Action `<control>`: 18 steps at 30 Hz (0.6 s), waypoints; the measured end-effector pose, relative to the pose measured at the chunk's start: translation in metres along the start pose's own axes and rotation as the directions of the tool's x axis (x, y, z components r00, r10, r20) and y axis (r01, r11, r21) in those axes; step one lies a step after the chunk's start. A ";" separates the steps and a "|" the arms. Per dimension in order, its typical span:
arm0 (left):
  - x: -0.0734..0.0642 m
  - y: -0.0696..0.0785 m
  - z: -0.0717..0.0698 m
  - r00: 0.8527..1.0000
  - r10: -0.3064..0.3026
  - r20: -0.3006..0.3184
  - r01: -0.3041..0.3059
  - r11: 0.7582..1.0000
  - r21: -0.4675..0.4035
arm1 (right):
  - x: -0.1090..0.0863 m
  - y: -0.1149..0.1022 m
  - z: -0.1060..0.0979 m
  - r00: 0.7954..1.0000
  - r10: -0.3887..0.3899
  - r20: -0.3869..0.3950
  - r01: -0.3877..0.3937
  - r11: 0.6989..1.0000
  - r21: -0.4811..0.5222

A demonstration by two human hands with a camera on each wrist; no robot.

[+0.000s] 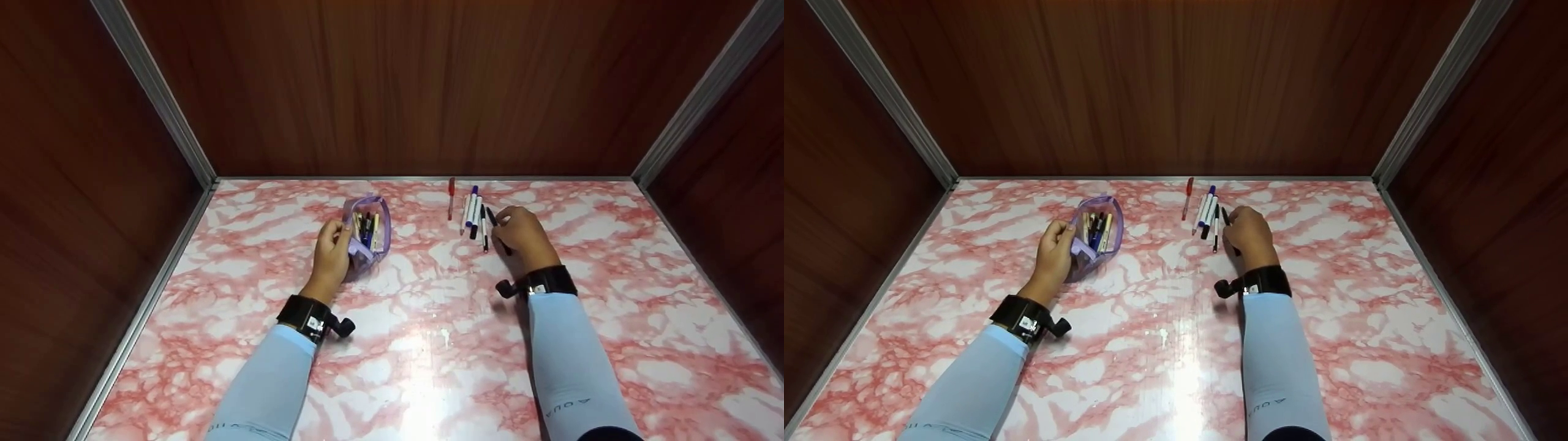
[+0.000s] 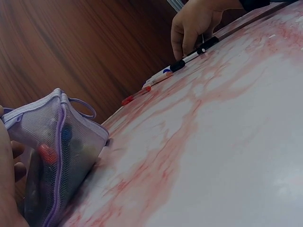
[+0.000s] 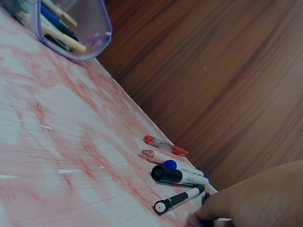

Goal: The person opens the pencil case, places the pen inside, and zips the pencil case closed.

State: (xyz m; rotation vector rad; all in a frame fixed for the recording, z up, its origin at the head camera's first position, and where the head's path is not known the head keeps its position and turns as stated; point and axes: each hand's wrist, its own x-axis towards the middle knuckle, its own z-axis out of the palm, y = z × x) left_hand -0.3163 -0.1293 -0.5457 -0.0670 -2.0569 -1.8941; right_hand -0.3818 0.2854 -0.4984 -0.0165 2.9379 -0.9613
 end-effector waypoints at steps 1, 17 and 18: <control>0.000 0.000 0.000 1.000 0.002 -0.001 -0.002 1.000 0.000 | 0.000 0.000 0.000 1.000 -0.001 0.007 0.001 1.000 -0.008; 0.001 -0.003 0.000 1.000 0.021 -0.004 -0.021 1.000 -0.012 | -0.005 -0.002 -0.001 0.998 -0.053 0.022 0.054 0.997 -0.061; 0.001 -0.003 0.000 1.000 0.021 -0.004 -0.021 1.000 -0.016 | -0.005 -0.002 -0.001 0.998 -0.052 0.020 0.053 0.997 -0.054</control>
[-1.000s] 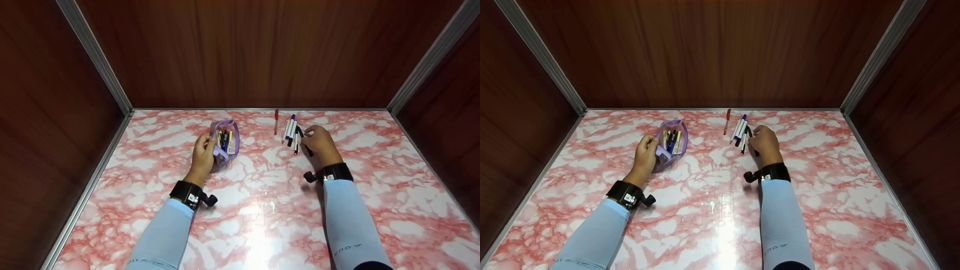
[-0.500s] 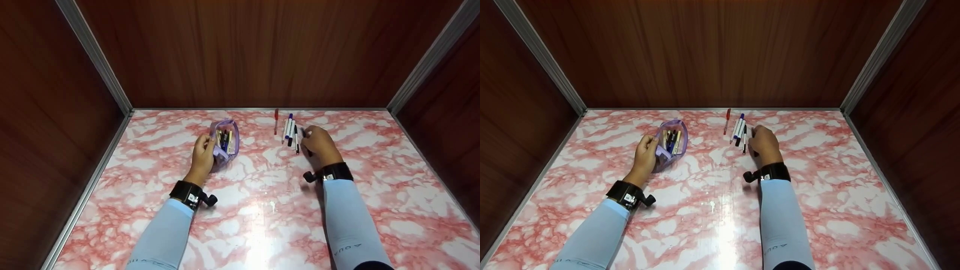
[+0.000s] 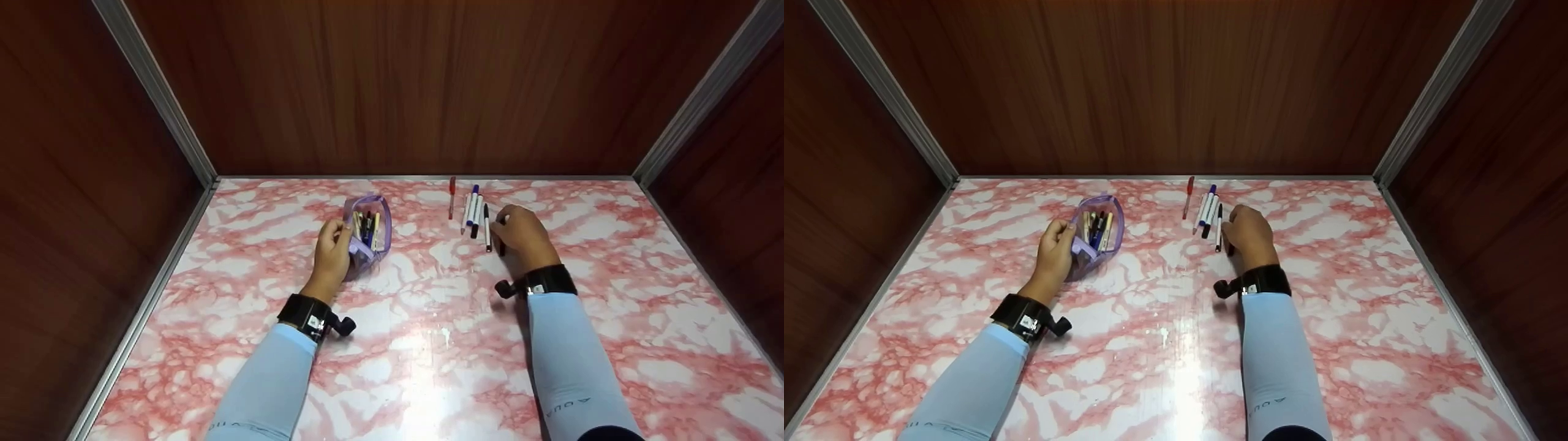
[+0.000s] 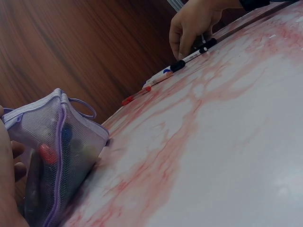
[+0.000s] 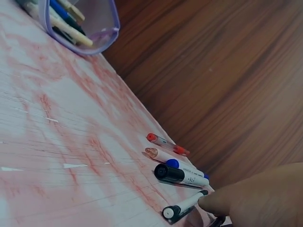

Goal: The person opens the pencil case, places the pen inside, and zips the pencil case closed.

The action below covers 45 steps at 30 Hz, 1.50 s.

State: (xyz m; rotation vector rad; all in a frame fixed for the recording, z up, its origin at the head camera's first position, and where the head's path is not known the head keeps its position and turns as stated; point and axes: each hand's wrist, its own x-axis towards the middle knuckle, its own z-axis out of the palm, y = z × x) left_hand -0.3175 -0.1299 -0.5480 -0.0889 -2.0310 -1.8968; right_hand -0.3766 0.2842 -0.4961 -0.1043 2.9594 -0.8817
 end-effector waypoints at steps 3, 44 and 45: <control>0.000 0.000 0.000 1.000 0.000 0.000 0.000 1.000 -0.009 | 0.000 0.000 0.000 1.000 0.007 -0.013 -0.007 1.000 0.014; 0.001 -0.006 -0.001 0.998 0.062 0.017 -0.063 0.996 0.059 | 0.004 -0.148 0.093 0.962 -0.109 -0.252 0.251 0.720 0.647; 0.001 -0.007 -0.001 0.997 0.073 0.015 -0.074 0.995 0.062 | 0.004 -0.152 0.097 0.959 -0.114 -0.260 0.261 0.720 0.644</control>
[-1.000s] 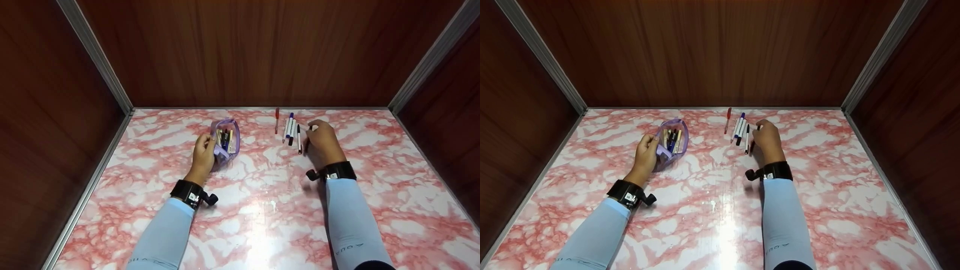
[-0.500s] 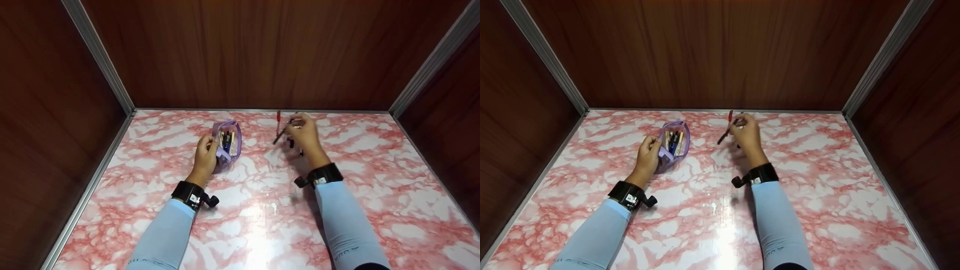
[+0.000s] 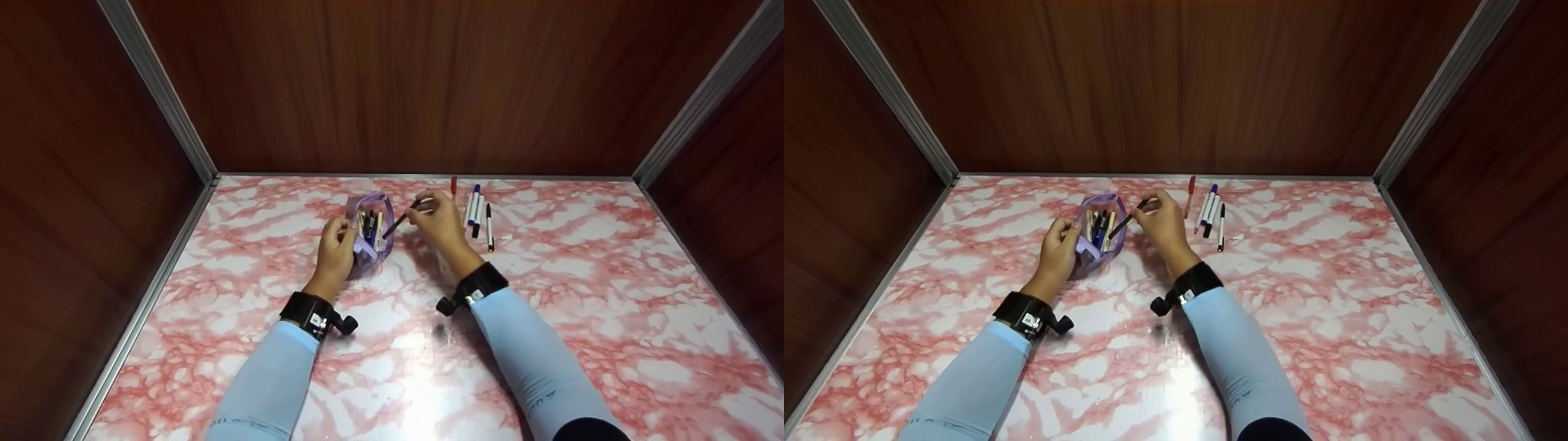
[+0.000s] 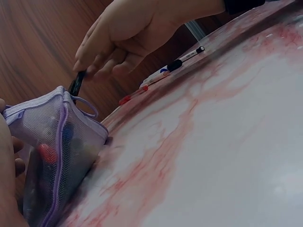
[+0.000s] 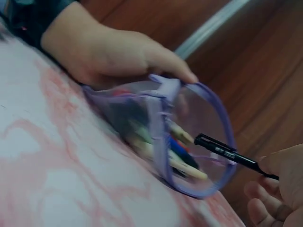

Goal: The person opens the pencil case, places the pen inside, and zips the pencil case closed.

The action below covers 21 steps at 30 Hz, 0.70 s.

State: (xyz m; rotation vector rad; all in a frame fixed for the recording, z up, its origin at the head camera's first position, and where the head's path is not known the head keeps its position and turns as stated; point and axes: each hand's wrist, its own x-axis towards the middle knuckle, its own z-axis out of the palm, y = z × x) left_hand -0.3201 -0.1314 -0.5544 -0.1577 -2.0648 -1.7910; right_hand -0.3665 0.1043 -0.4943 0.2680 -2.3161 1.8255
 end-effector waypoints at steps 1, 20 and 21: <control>0.001 -0.001 0.000 1.000 0.014 -0.004 -0.014 1.000 -0.001 | 0.000 0.000 0.005 1.000 -0.007 0.002 0.007 1.000 -0.010; 0.001 0.008 0.002 0.996 -0.086 -0.023 0.085 0.995 -0.056 | -0.005 -0.008 0.047 0.951 -0.039 0.308 0.138 0.942 -0.306; 0.001 0.008 0.002 0.996 -0.084 -0.025 0.082 0.995 -0.059 | -0.004 -0.007 0.045 0.951 -0.045 0.307 0.145 0.940 -0.310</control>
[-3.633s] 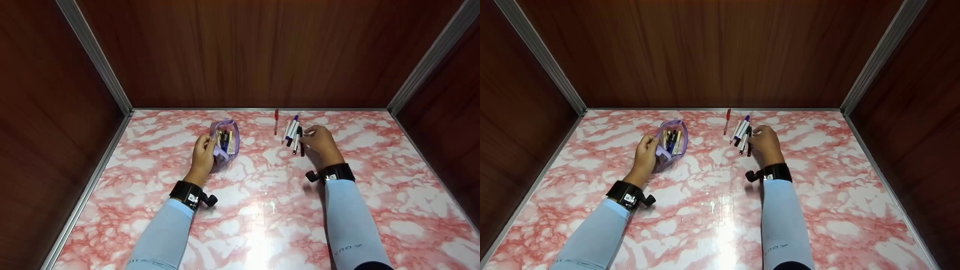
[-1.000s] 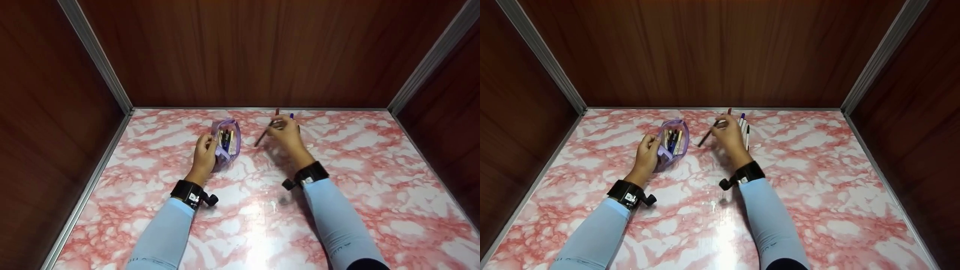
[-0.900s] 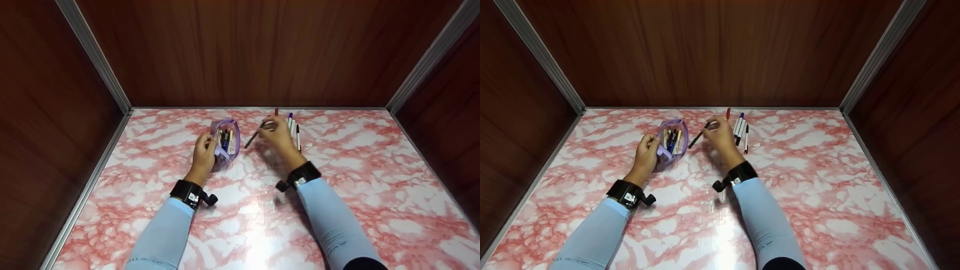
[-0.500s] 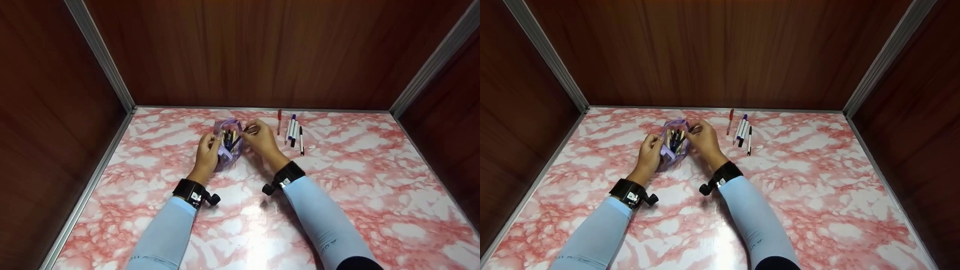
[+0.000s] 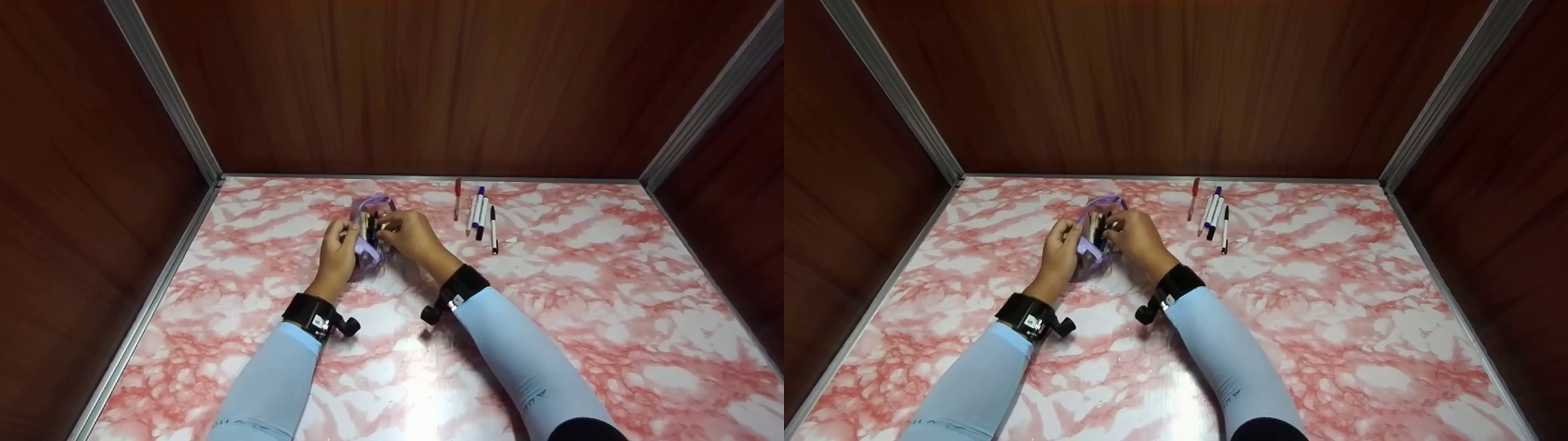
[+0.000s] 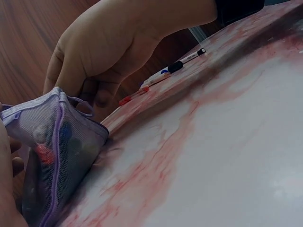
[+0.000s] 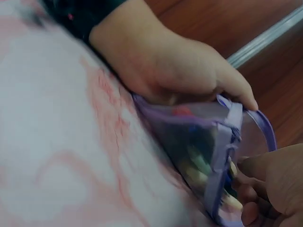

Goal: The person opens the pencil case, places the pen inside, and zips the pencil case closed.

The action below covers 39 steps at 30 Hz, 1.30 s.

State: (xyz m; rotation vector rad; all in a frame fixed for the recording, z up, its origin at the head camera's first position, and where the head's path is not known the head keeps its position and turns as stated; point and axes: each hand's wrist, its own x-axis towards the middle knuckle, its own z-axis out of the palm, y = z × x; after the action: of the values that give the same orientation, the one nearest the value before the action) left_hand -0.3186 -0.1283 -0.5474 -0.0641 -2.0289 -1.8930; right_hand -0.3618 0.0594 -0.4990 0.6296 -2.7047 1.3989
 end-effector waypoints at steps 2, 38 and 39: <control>0.000 -0.001 -0.001 1.000 0.003 -0.002 -0.003 1.000 -0.004 | 0.000 0.004 -0.005 1.000 -0.008 -0.004 0.008 1.000 -0.008; -0.002 0.000 -0.001 1.000 -0.013 0.007 0.013 1.000 -0.018 | -0.049 0.116 -0.167 0.898 0.256 -0.356 -0.293 0.955 -0.053; -0.002 0.000 -0.001 1.000 -0.010 0.006 0.010 1.000 -0.011 | -0.049 0.118 -0.167 0.902 0.259 -0.347 -0.298 0.952 -0.064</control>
State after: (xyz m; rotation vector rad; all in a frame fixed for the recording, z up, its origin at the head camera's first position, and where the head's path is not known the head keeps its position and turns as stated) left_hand -0.3164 -0.1290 -0.5484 -0.0624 -2.0261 -1.9122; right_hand -0.3860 0.2681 -0.5020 -0.0134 -2.6406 1.2462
